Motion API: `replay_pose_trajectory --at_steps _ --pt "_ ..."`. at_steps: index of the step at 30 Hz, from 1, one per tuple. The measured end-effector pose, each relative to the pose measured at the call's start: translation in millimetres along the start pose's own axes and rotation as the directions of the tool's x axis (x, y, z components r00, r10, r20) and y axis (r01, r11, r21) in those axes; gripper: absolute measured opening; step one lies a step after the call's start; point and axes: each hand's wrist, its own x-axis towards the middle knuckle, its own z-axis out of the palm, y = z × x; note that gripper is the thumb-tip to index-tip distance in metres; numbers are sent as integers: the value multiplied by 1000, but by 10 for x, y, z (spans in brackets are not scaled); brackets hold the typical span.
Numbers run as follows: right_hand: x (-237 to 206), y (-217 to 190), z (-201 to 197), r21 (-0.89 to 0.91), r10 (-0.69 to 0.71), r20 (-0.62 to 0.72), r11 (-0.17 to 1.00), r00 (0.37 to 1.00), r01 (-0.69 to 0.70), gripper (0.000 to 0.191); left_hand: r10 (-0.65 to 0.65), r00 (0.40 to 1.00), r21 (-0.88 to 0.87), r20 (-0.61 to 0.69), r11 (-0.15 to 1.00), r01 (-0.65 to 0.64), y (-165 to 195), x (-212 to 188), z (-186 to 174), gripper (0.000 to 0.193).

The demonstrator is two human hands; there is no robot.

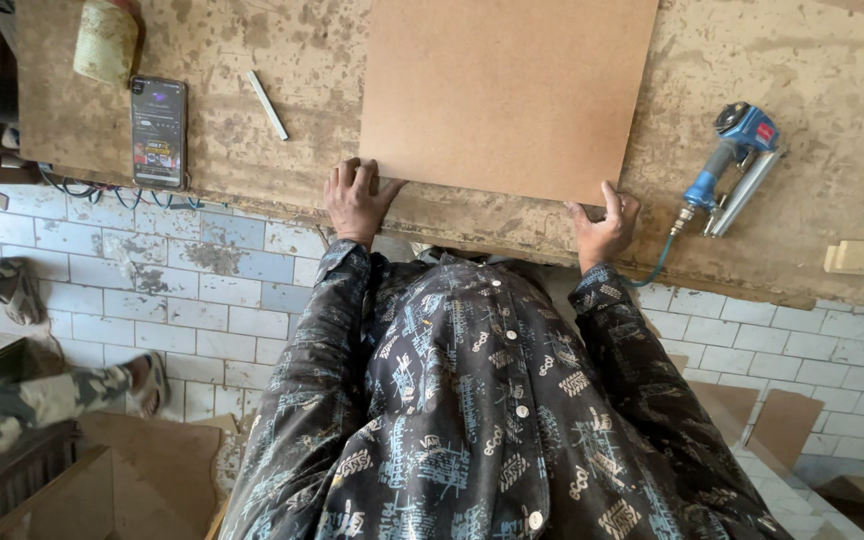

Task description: The person works at a dusty woodworking bench with a large brown fiberboard panel. They position the panel, align wooden strips along its edge, pick up a pneumatic nail gun and hold it against the panel, and move around the bench handling strips and boards.

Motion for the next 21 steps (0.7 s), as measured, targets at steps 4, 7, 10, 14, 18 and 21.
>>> replay_pose_trajectory --at_steps 4,7,10,14,18,21 --pt "2 13 31 -1 -13 -32 1000 999 13 71 4 1000 5 10 1000 -4 -1 1 -2 53" --pt "8 16 20 7 -5 -34 1000 999 5 70 5 1000 20 10 1000 -6 4 0 -2 52" --pt "4 19 16 -6 -9 -24 1000 1000 9 70 14 1000 18 -8 1000 -13 2 -4 -1 52" --pt "8 91 21 -6 -5 24 1000 1000 5 72 -29 998 54 49 998 27 -17 -16 13 60" --pt "140 356 -134 -147 -68 -66 988 996 58 69 -72 990 140 119 989 55 -81 -55 59 83" --pt "358 633 -393 -316 93 -183 937 979 -148 70 -1 974 219 229 974 -51 -119 -77 126 90"
